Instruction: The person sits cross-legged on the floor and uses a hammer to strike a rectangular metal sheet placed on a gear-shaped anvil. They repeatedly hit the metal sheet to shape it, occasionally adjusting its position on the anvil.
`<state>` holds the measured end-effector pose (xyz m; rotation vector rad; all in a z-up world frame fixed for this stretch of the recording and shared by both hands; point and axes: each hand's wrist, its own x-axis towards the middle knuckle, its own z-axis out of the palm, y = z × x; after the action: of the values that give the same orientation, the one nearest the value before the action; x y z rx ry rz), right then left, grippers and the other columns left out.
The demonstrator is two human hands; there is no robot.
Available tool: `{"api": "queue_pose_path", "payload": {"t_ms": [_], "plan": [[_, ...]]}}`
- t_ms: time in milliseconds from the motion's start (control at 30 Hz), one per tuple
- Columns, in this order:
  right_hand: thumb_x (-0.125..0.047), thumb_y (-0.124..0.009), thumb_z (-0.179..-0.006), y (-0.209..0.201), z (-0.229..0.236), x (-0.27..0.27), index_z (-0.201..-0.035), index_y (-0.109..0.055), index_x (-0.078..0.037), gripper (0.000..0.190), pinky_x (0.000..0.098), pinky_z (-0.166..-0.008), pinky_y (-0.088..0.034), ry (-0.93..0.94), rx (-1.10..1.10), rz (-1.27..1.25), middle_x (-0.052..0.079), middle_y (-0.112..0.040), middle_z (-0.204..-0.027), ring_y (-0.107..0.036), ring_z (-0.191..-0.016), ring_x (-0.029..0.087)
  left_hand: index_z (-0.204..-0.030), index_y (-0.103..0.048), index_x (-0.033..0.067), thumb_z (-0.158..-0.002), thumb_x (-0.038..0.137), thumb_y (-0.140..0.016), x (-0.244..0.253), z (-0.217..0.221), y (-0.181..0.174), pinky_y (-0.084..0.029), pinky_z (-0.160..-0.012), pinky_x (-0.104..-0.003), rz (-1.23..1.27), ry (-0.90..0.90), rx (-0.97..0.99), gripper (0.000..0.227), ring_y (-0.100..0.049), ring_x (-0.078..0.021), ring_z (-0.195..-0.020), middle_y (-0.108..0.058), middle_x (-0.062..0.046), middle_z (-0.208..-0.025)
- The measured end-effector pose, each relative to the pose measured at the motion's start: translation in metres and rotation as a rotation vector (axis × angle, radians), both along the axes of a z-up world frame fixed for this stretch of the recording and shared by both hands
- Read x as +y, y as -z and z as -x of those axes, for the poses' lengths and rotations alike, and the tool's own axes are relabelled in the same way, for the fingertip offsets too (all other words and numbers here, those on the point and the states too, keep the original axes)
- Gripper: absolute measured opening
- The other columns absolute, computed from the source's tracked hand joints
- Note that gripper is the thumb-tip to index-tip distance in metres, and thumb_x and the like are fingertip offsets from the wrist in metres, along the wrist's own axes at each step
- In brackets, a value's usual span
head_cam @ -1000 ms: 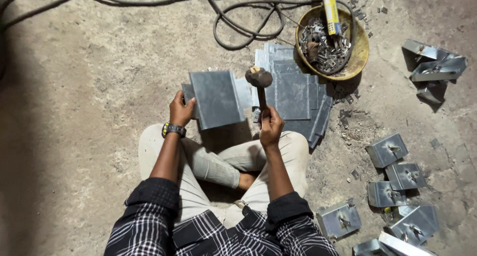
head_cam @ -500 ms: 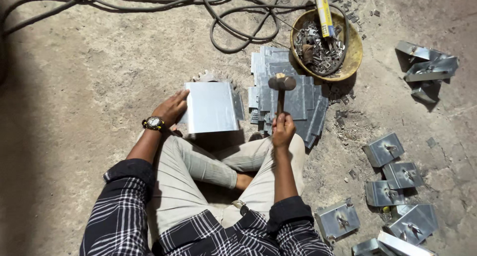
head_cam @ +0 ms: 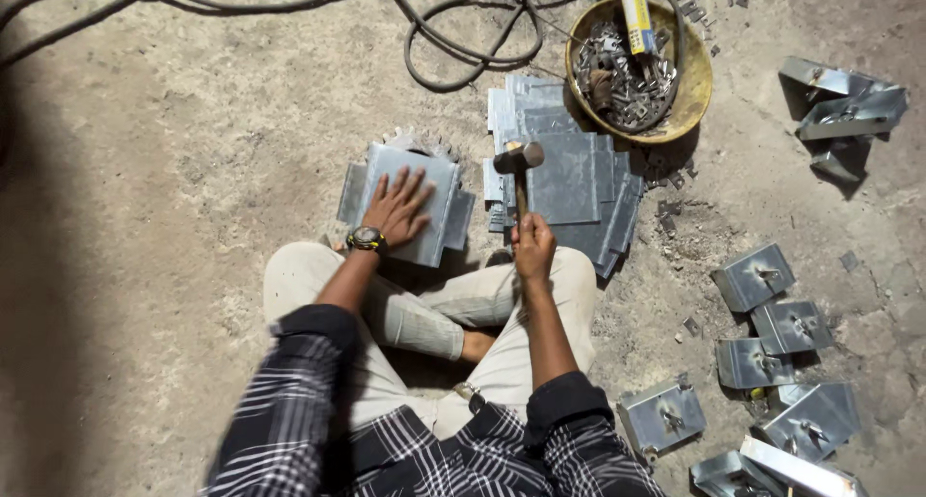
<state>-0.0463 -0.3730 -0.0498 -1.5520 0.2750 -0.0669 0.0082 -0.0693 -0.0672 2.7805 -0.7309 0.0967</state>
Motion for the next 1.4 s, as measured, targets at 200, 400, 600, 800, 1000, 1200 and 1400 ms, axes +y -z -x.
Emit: {"api": "queue_pose_path", "payload": {"t_ms": [200,400,600,800,1000,1200,1400], "plan": [[-0.026,-0.053,-0.108,-0.019,0.009,0.015,-0.095,-0.062,-0.006,0.026,0.0214,-0.046,-0.034,-0.048,0.003,0.028,-0.003,-0.054,-0.066,-0.044,-0.052,0.003,-0.164,-0.031,0.0149,-0.103,0.038,-0.041,-0.03,-0.012,0.015,-0.005,-0.125,-0.057,0.081,-0.638,0.025,0.066,-0.01,-0.0321,-0.16,-0.014,-0.008,-0.173],[-0.021,-0.054,-0.108,-0.102,-0.007,0.038,-0.094,-0.059,-0.007,0.021,0.0212,-0.046,-0.029,-0.062,-0.153,-0.026,-0.005,-0.049,-0.065,-0.038,-0.051,0.004,-0.163,-0.029,0.0148,-0.101,0.04,-0.04,-0.034,-0.015,0.001,-0.004,-0.125,-0.056,0.091,-0.631,0.073,0.067,-0.008,-0.0302,-0.158,-0.011,-0.007,-0.172],[-0.009,-0.058,-0.104,-0.101,-0.034,0.062,-0.095,-0.052,-0.007,0.011,0.0264,-0.056,-0.034,0.003,-0.5,-0.032,0.0,-0.046,-0.076,-0.041,-0.061,0.01,-0.164,-0.027,0.0166,-0.102,0.041,-0.038,-0.035,-0.015,0.0,-0.002,-0.126,-0.055,0.112,-0.63,0.103,0.067,-0.007,-0.0294,-0.159,-0.009,-0.006,-0.173],[-0.017,-0.057,-0.098,-0.052,-0.043,0.085,-0.096,-0.062,-0.001,0.017,0.0389,-0.062,-0.046,-0.201,-0.278,0.688,0.012,-0.064,-0.076,-0.061,-0.067,0.029,-0.163,-0.029,0.0171,-0.102,0.04,-0.039,-0.036,-0.02,0.008,-0.002,-0.125,-0.057,0.082,-0.631,0.083,0.066,-0.007,-0.0308,-0.159,-0.01,-0.005,-0.173],[-0.023,-0.053,-0.104,-0.11,-0.006,0.069,-0.09,-0.061,-0.002,0.027,0.0347,-0.053,-0.039,-0.134,-0.244,0.319,0.007,-0.058,-0.065,-0.052,-0.057,0.016,-0.166,-0.029,0.014,-0.106,0.038,-0.038,-0.031,-0.044,0.017,-0.001,-0.126,-0.059,-0.019,-0.608,0.032,0.065,-0.007,-0.0302,-0.161,-0.012,-0.004,-0.175],[-0.033,-0.052,-0.113,-0.069,-0.016,0.095,-0.097,-0.053,-0.002,0.034,0.0354,-0.057,-0.038,-0.046,-0.61,0.077,0.01,-0.049,-0.078,-0.046,-0.069,0.017,-0.164,-0.027,0.015,-0.104,0.038,-0.037,-0.027,-0.054,0.015,-0.001,-0.125,-0.058,0.043,-0.604,0.057,0.065,-0.005,-0.0298,-0.159,-0.011,-0.004,-0.173],[-0.029,-0.052,-0.115,-0.03,-0.023,0.069,-0.101,-0.058,-0.001,0.032,0.0373,-0.061,-0.039,-0.115,-0.102,0.584,0.011,-0.054,-0.079,-0.05,-0.068,0.017,-0.164,-0.028,0.0128,-0.103,0.038,-0.038,-0.028,-0.07,0.016,-0.002,-0.124,-0.061,0.036,-0.675,0.084,0.066,-0.007,-0.0308,-0.159,-0.012,-0.006,-0.174]]}}
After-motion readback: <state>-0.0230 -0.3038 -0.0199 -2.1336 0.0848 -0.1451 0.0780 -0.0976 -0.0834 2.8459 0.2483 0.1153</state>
